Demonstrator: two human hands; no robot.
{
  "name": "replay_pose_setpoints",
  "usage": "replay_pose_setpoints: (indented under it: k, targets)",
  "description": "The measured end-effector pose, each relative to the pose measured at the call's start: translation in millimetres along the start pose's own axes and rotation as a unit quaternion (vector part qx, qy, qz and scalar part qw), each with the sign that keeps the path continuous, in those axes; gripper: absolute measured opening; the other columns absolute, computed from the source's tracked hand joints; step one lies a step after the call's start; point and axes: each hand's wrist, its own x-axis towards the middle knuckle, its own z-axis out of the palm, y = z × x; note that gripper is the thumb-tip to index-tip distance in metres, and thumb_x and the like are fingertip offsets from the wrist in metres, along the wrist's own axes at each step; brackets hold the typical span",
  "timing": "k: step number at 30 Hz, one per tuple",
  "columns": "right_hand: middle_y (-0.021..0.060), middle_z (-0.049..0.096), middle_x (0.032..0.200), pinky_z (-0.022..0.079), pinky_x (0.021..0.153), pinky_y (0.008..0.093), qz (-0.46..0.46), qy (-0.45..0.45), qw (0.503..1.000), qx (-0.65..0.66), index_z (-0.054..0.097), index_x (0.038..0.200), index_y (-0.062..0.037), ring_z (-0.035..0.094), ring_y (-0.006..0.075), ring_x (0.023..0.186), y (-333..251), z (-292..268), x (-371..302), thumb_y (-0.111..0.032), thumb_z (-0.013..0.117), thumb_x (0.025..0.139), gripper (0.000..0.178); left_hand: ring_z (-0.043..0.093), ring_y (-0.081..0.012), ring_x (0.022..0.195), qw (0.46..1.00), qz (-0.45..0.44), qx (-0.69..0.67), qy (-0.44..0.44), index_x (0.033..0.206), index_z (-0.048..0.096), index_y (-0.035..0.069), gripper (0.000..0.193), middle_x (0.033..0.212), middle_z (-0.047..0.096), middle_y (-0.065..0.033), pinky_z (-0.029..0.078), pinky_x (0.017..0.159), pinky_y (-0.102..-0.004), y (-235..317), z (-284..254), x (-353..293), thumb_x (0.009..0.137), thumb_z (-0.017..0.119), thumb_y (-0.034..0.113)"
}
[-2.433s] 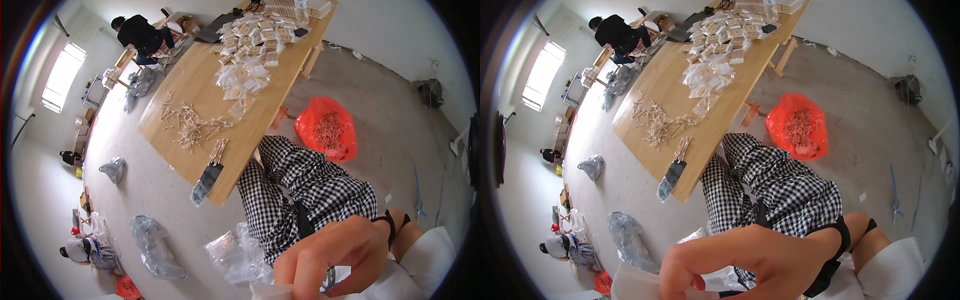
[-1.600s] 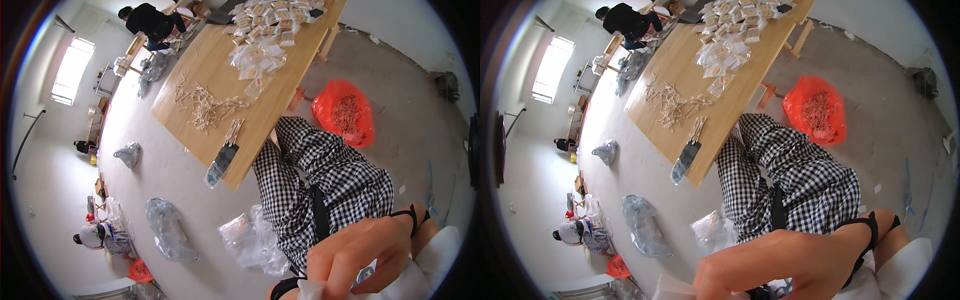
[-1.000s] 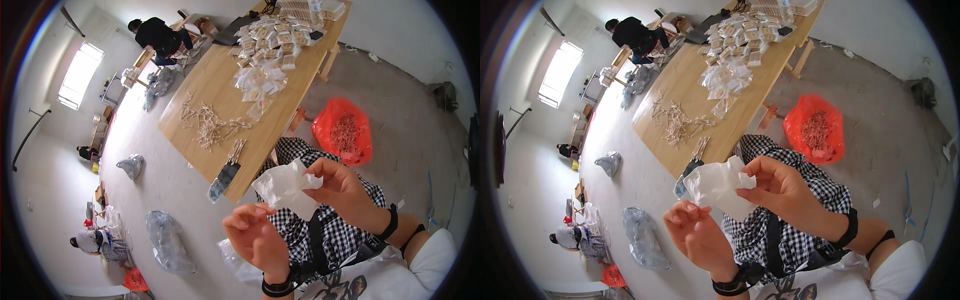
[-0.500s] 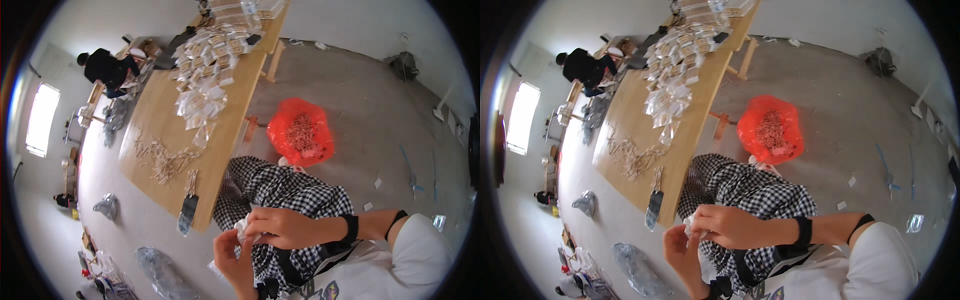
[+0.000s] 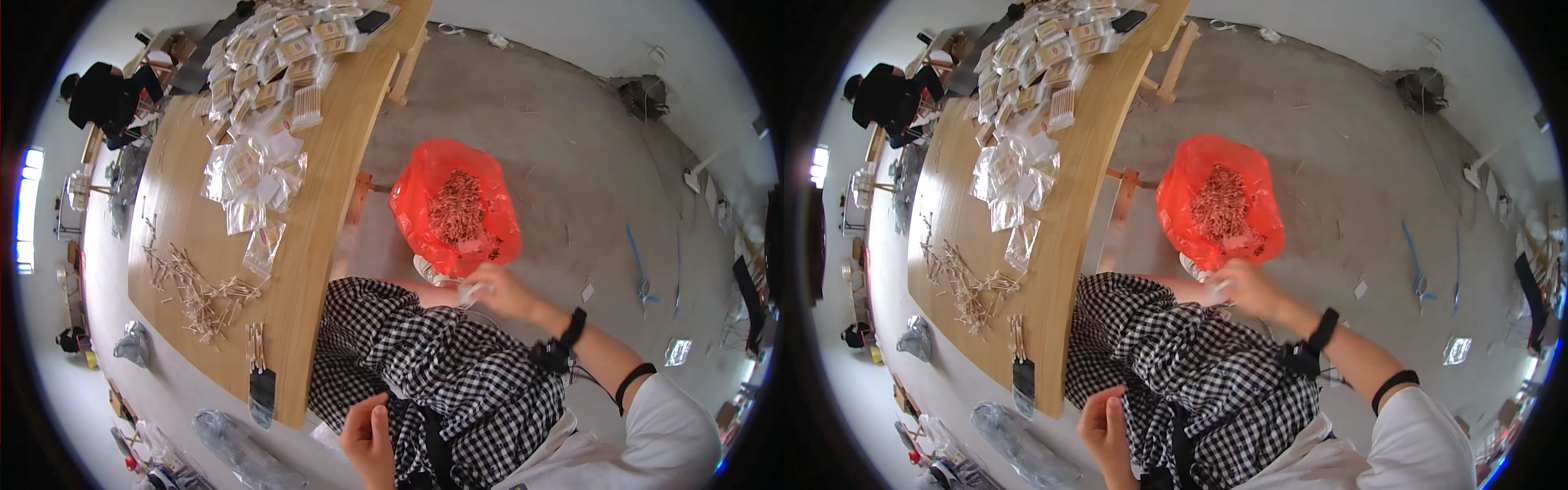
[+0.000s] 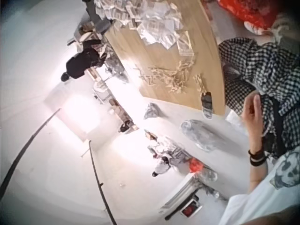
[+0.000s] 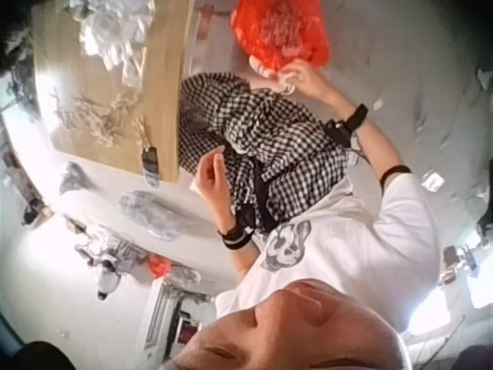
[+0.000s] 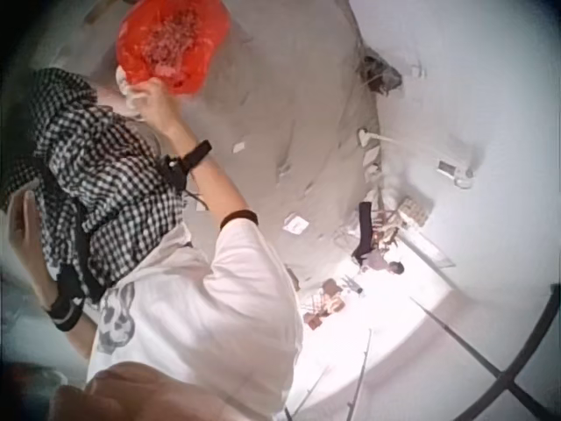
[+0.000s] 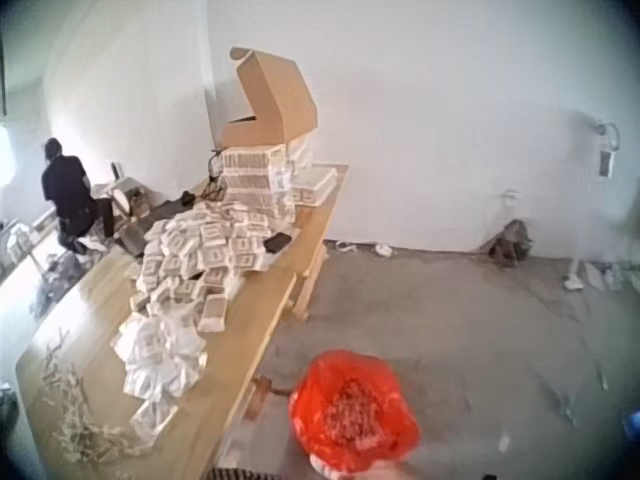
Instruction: The person wipes their hands with a cloth, arranges cotton swabs into a row on the table, and then slides the row of swabs into a small plastic bag.
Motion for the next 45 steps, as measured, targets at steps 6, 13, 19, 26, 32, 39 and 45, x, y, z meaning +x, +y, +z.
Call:
replay_pose_setpoints:
  k: [6, 13, 19, 26, 32, 39, 45]
  targets:
    - [0.0228, 0.062, 0.113, 0.052, 0.087, 0.0393, 0.150, -0.062, 0.916, -0.368, 0.065, 0.118, -0.0028, 0.062, 0.0361, 0.106, 254.5, -25.5, -0.1, -0.008, 0.074, 0.067, 0.052, 0.039, -0.0036, 0.056, 0.996, -0.035, 0.046, -0.068, 0.097, 0.070, -0.002, 0.015, 0.068, 0.052, 0.0032, 0.027, 0.050, -0.0216, -7.6, 22.0, 12.9, 0.097, 0.063, 0.011]
    - [0.0220, 0.069, 0.095, 0.055, 0.075, 0.0410, 0.241, -0.143, 0.941, -0.192, 0.067, 0.114, -0.0061, 0.067, 0.0360, 0.088, 297.3, 2.8, 44.3, -0.007, 0.076, 0.062, 0.053, 0.032, -0.0061, 0.055, 0.996, -0.039, 0.065, -0.054, 0.098, 0.069, 0.000, 0.016, 0.065, 0.047, 0.0006, 0.026, 0.049, -0.0253, 5.1, 19.1, 23.4, 0.099, 0.062, 0.014]
    - [0.0184, 0.072, 0.091, 0.056, 0.069, 0.0396, 0.306, -0.181, 0.902, -0.246, 0.071, 0.104, -0.0041, 0.068, 0.0291, 0.075, 323.3, 7.8, 70.5, -0.007, 0.078, 0.061, 0.044, 0.037, -0.0063, 0.056, 0.994, -0.063, 0.074, -0.059, 0.099, 0.068, -0.001, 0.015, 0.071, 0.055, -0.0010, 0.030, 0.050, -0.0250, 11.6, 24.8, 28.6, 0.098, 0.063, 0.013]
    - [0.0131, 0.072, 0.094, 0.055, 0.075, 0.0314, 0.387, -0.023, 0.919, -0.070, 0.071, 0.108, -0.0017, 0.069, 0.0206, 0.089, 288.2, 15.4, 63.4, -0.007, 0.070, 0.074, 0.035, 0.041, -0.0072, 0.058, 0.986, -0.089, 0.121, -0.078, 0.101, 0.068, -0.001, 0.015, 0.073, 0.060, -0.0024, 0.032, 0.051, -0.0247, 21.9, 27.1, 32.7, 0.098, 0.063, 0.012]
    - [0.0093, 0.072, 0.106, 0.052, 0.082, 0.0285, 0.234, 0.126, 0.956, 0.127, 0.072, 0.114, -0.0029, 0.066, 0.0146, 0.093, 245.7, -1.8, 48.8, -0.004, 0.069, 0.076, 0.037, 0.044, -0.0084, 0.058, 0.985, -0.037, 0.139, -0.092, 0.101, 0.070, 0.002, 0.012, 0.073, 0.060, -0.0030, 0.034, 0.051, -0.0246, 21.8, 36.4, 37.3, 0.097, 0.063, 0.011]
    - [0.0056, 0.068, 0.119, 0.047, 0.092, 0.0270, 0.190, 0.148, 0.963, 0.123, 0.069, 0.120, -0.0033, 0.062, 0.0120, 0.104, 165.8, -25.9, 41.0, -0.005, 0.066, 0.084, 0.036, 0.034, 0.0005, 0.056, 0.987, -0.101, 0.111, -0.058, 0.097, 0.070, -0.003, 0.011, 0.065, 0.048, 0.0080, 0.022, 0.050, -0.0202, 32.6, 46.7, 36.4, 0.096, 0.061, 0.004]
    - [0.0046, 0.066, 0.123, 0.045, 0.098, 0.0295, 0.195, 0.086, 0.926, 0.313, 0.066, 0.123, -0.0034, 0.059, 0.0135, 0.112, 76.8, -57.3, 32.7, -0.006, 0.065, 0.085, 0.038, 0.053, -0.0038, 0.066, 0.991, -0.052, 0.082, -0.088, 0.103, 0.068, -0.002, 0.011, 0.075, 0.059, 0.0010, 0.042, 0.059, -0.0187, 18.3, 37.3, 30.2, 0.094, 0.062, 0.000]
